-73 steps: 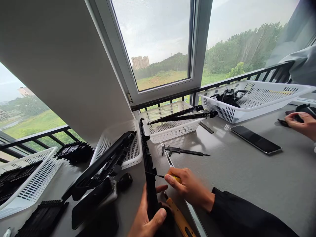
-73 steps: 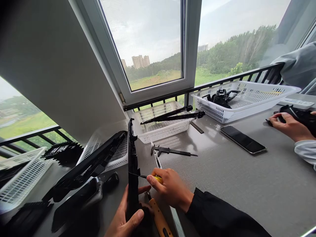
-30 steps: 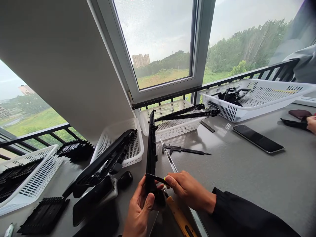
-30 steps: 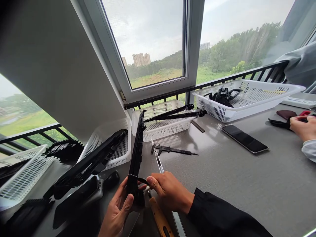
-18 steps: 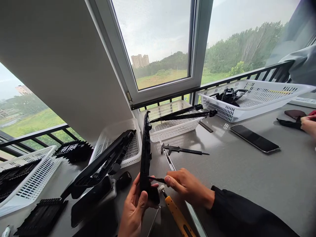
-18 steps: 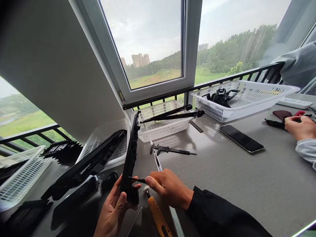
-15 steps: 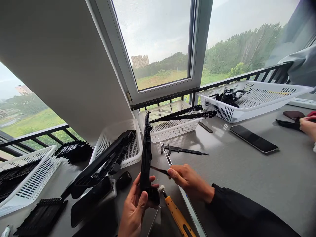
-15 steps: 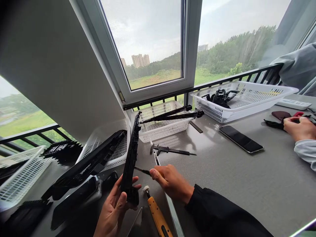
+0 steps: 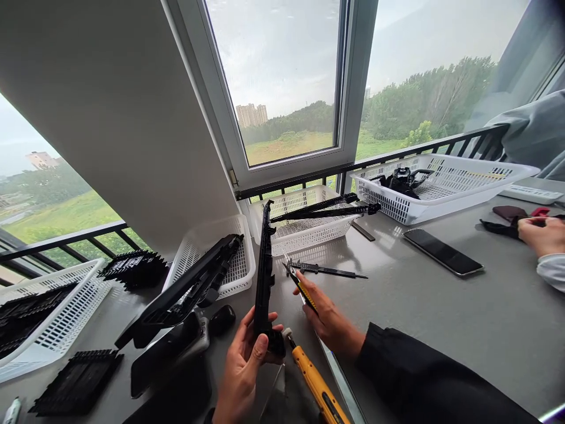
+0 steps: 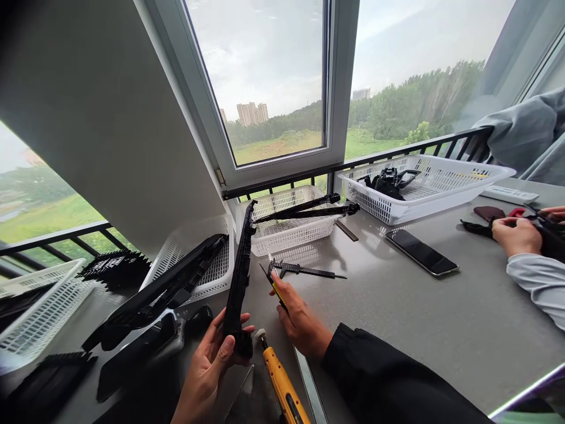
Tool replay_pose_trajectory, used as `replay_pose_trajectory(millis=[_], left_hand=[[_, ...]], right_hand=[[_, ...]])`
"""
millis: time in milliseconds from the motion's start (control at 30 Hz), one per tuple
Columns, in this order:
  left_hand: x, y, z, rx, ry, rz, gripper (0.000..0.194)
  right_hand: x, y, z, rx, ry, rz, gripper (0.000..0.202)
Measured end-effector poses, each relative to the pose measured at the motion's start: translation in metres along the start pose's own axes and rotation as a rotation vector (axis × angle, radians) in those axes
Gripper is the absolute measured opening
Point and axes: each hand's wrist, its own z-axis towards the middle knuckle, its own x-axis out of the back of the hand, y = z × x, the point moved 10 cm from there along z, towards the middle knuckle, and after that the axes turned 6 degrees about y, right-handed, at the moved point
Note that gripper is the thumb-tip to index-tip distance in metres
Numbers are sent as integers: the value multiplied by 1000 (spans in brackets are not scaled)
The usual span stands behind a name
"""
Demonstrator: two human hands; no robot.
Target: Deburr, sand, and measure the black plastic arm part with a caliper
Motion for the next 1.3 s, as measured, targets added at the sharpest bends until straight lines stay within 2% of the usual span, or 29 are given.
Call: replay_pose_trajectory(millis=[133,233,333,467,533,633,767,967,1033,1133,1233,1300], left_hand=[[-2,-4,2,7,-51,25,73],[-2,-5,4,-7,-52,36,79],[-3,-4,6,-22,-58,38,79],[-5,-2,7,-42,-63,32,76],[-6,-1,6,-47,-69,31,75],[-7,-1,5,-47,-67,33,75],[-7,-4,6,-42,-74,25,78],[-7,-6,6,-45,-75,11,81],[-9,-5,5,-46,-78,9,79],[-12,-3,4,-50,-83,-24,76],[-14,-3,4,-56,-90,-59,75],[-15,-5,5,-53,-94,-68,75]], right_hand=[[-7,0,-14,26,-94,18,93],[-12,-9,-21,62,-162,24,105],[-14,-15,-21,71,-178,7,96],[-7,-12,-18,32,-90,3,67],[-5,-11,-18,48,-64,1,64],[-2,-8,-22,59,-56,-14,80],[-3,-7,-27,47,-120,-37,108],[-11,-8,-34,33,-228,-142,111],[-9,-4,-35,12,-201,-158,105],[4,2,-35,-19,-75,-104,96],[16,10,-35,-77,6,-68,100],[18,9,-35,-84,9,-67,106]])
